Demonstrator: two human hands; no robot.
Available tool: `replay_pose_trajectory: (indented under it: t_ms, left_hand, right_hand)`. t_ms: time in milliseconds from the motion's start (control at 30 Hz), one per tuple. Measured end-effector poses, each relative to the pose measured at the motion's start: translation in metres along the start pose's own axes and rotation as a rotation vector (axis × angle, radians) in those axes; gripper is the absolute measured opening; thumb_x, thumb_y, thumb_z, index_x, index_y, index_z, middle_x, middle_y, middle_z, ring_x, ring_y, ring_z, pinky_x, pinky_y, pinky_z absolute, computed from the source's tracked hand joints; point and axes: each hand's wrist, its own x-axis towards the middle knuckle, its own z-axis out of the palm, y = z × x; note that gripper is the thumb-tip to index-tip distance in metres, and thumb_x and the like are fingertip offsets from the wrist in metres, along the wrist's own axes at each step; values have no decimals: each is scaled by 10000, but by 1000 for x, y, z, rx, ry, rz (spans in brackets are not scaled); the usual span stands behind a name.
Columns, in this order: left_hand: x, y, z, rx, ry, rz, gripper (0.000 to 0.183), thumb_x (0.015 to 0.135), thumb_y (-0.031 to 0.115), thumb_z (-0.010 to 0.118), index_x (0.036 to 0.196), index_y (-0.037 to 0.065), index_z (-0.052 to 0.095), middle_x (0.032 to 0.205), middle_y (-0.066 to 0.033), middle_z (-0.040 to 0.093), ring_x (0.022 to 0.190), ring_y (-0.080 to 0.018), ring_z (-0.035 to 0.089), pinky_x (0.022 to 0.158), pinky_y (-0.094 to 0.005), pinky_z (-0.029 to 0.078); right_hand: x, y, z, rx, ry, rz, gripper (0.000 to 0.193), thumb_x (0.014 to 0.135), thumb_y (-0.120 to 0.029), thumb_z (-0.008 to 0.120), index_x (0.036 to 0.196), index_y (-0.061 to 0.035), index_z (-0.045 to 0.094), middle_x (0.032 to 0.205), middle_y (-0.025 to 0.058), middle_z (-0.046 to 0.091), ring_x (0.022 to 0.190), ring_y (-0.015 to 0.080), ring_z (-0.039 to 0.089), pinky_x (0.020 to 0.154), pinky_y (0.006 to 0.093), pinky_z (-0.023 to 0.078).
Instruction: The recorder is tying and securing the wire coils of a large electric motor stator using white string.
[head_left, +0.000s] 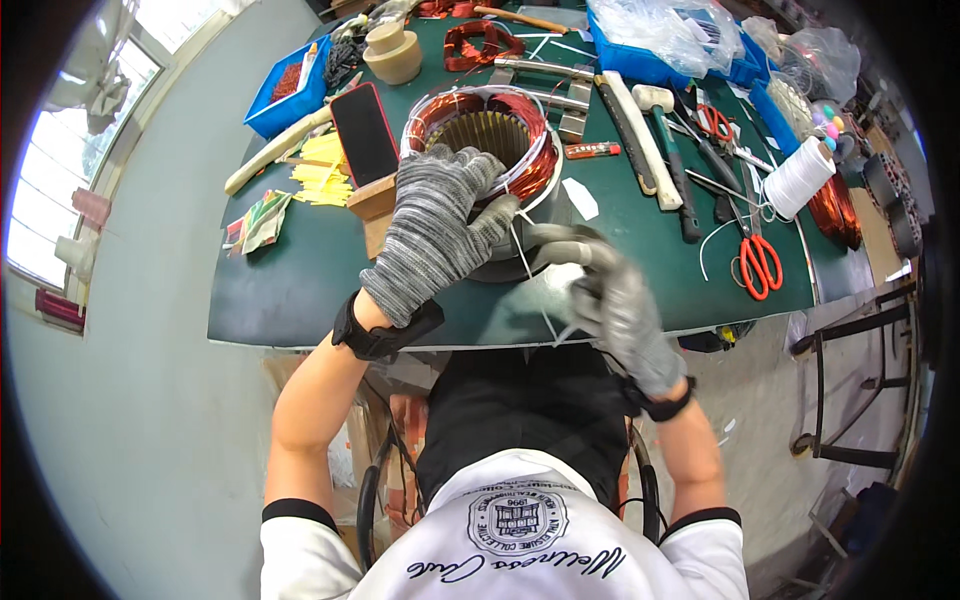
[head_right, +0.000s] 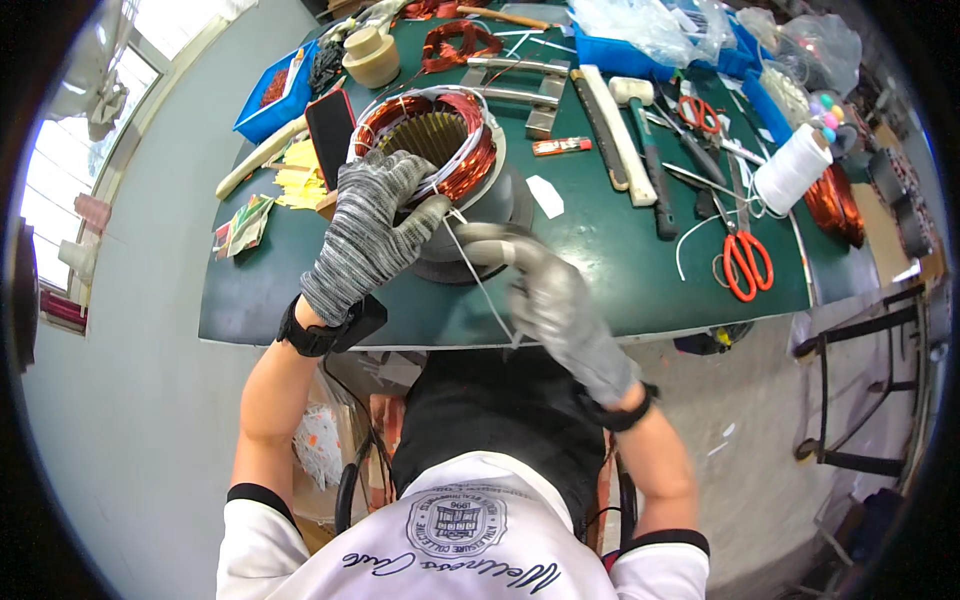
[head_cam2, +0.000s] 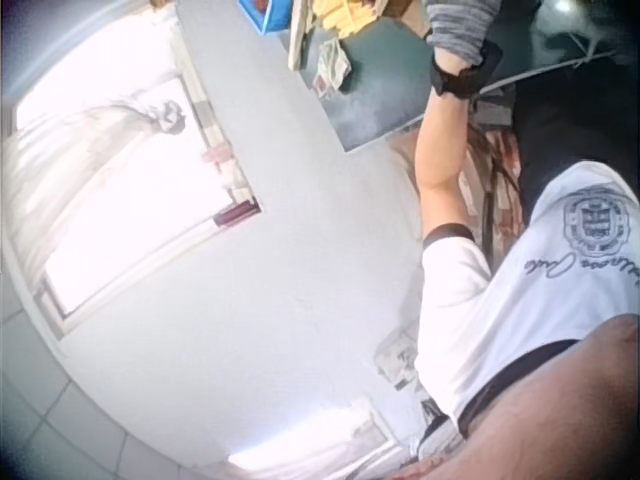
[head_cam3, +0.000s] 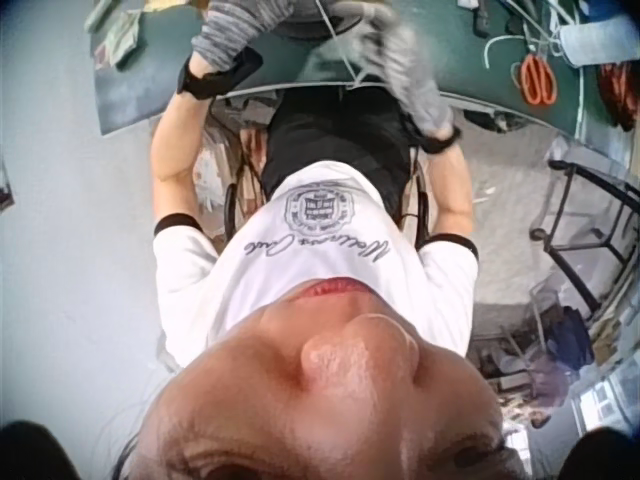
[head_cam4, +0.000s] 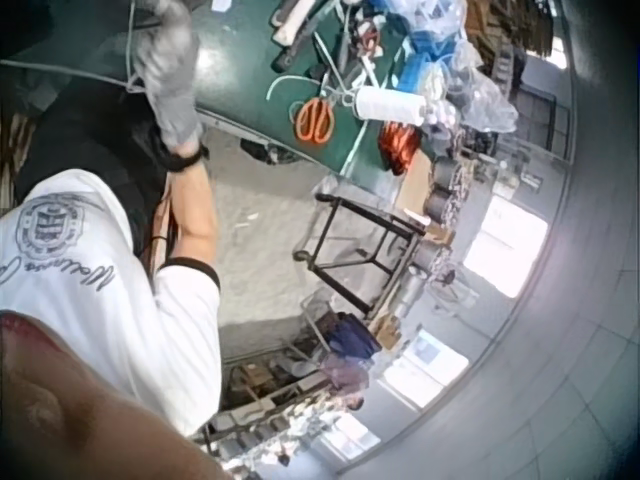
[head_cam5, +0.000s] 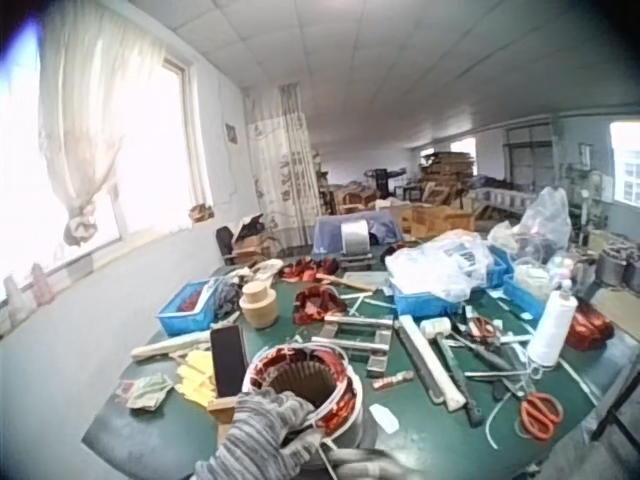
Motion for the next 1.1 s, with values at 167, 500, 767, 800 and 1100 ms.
replay_pose_trajectory:
  t_ms: [167,500,767,800,1100]
  left_hand:
    - [0,-6,-11,-89,-56,-7,240,747,179,654,908,10,598,792,-134,579,795,-309,553,762,-393,409]
    - [-6,-14,-21,-90,-81,65,262,758,214,650,938,32,594,850,-118,554,838,-294,498,823,-392,370]
    - [-1,-18,-16,-92,-58,98,238,749,206,643,911,36,597,796,-105,552,808,-286,508,787,-395,374]
    - [-3,-17,-13,-74,-18,104,238,744,204,650,904,37,595,800,-103,555,809,-287,512,790,-395,375]
    - [-8,-11,-8,-117,3,40,268,706,225,661,883,45,575,802,-115,532,806,-307,493,781,-420,369]
  right_hand:
    - [-166,18,-103,-1256,85,-143,263,886,-248,490,858,-50,660,960,179,598,801,343,571,717,410,448]
    - [-577,83,-211,-1572,115,1677,477,868,-480,438,792,-83,691,856,181,651,840,345,629,747,431,486]
    - [-188,18,-94,-973,34,756,249,872,-239,549,1009,-46,626,838,173,635,779,315,611,680,356,479]
    - [-144,11,-81,-857,89,372,262,864,-213,561,1055,-39,606,900,177,632,796,327,611,695,355,482]
    - [-5,-25,-1,234,-210,799,334,842,-173,578,1127,-2,540,847,-1,589,655,137,559,624,268,472]
